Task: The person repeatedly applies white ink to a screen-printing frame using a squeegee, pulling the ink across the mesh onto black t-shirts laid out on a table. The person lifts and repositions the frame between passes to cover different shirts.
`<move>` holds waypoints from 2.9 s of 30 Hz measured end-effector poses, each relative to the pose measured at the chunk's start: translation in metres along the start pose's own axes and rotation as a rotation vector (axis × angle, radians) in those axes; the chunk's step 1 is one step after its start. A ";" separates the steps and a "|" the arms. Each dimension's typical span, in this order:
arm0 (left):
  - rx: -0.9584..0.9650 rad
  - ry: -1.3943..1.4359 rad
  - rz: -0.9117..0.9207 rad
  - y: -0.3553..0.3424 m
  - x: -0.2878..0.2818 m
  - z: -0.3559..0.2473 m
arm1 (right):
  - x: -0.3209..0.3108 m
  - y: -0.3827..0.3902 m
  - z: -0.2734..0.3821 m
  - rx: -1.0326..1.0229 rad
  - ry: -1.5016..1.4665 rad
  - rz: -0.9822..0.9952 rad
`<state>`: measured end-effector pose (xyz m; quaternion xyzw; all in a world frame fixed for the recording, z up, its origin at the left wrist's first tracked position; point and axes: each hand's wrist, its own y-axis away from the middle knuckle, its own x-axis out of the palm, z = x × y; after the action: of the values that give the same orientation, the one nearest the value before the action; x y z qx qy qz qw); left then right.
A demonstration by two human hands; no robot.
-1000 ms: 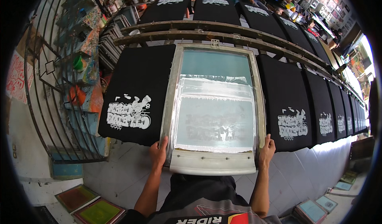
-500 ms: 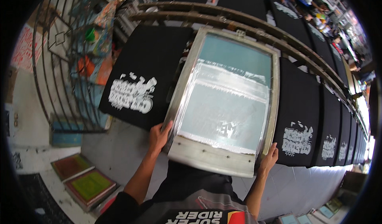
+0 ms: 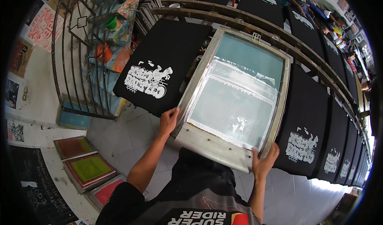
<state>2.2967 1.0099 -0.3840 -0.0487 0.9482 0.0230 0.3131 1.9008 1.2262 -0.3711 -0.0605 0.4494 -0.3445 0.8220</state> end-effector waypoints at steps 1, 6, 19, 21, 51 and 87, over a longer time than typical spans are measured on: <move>0.047 -0.023 -0.039 0.005 0.001 -0.001 | -0.018 0.001 0.013 -0.035 -0.113 0.242; 0.224 -0.168 -0.183 0.042 -0.003 -0.019 | -0.034 0.027 0.039 -0.469 0.163 0.615; 0.936 -0.589 0.477 0.036 -0.014 -0.112 | -0.011 -0.030 0.023 -0.407 0.129 0.436; 0.976 -0.591 0.510 0.026 -0.010 -0.104 | -0.009 -0.029 0.022 -0.349 0.167 0.411; 1.003 -0.547 0.268 -0.182 0.122 -0.177 | 0.098 -0.210 -0.030 -0.313 0.283 0.055; 1.195 -0.511 0.142 -0.075 0.086 -0.080 | 0.089 -0.096 -0.035 -0.354 0.229 -0.015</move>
<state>2.1889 0.9229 -0.3719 0.2035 0.6941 -0.4767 0.4996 1.8561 1.1062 -0.4145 -0.1676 0.5928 -0.2709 0.7396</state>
